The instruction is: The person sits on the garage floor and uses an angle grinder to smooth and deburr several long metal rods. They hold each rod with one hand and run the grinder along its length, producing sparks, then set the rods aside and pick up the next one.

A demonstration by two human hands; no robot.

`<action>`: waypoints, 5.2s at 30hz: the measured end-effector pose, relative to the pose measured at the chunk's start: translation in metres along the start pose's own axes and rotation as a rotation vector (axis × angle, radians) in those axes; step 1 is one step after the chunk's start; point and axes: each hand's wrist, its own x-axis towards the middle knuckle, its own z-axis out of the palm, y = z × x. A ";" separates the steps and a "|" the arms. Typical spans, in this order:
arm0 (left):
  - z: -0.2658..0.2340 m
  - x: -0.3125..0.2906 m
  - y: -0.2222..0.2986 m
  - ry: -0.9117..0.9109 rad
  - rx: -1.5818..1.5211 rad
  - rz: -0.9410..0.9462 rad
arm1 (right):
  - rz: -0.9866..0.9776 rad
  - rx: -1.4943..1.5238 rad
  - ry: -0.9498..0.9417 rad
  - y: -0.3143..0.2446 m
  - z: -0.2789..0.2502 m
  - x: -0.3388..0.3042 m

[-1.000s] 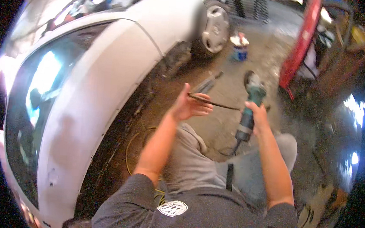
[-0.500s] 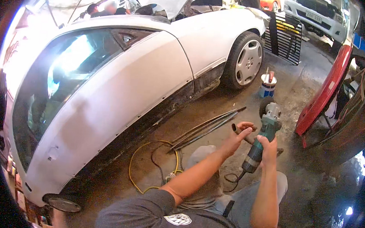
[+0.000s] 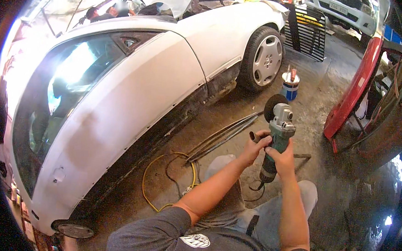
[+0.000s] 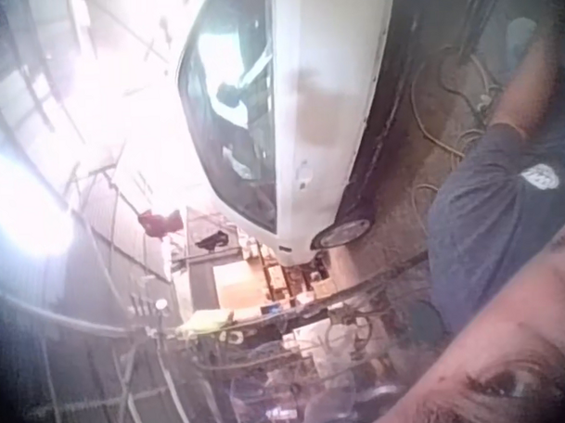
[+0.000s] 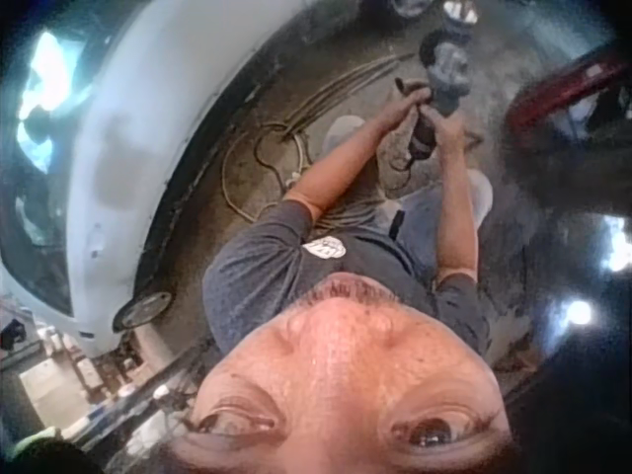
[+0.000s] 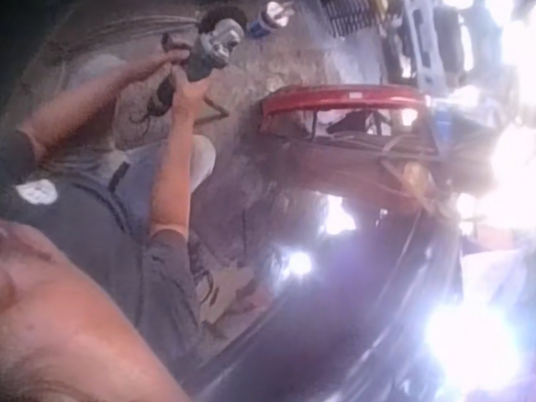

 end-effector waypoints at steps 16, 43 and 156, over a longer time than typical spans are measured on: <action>0.005 0.002 -0.006 0.134 -0.092 0.074 | -0.101 -0.150 0.056 0.023 0.001 0.001; -0.113 0.036 0.093 0.435 -0.267 0.191 | 0.246 -0.172 0.428 0.000 -0.077 -0.017; -0.217 0.029 0.052 0.975 -0.151 0.075 | 0.487 -0.460 0.166 0.176 0.060 -0.069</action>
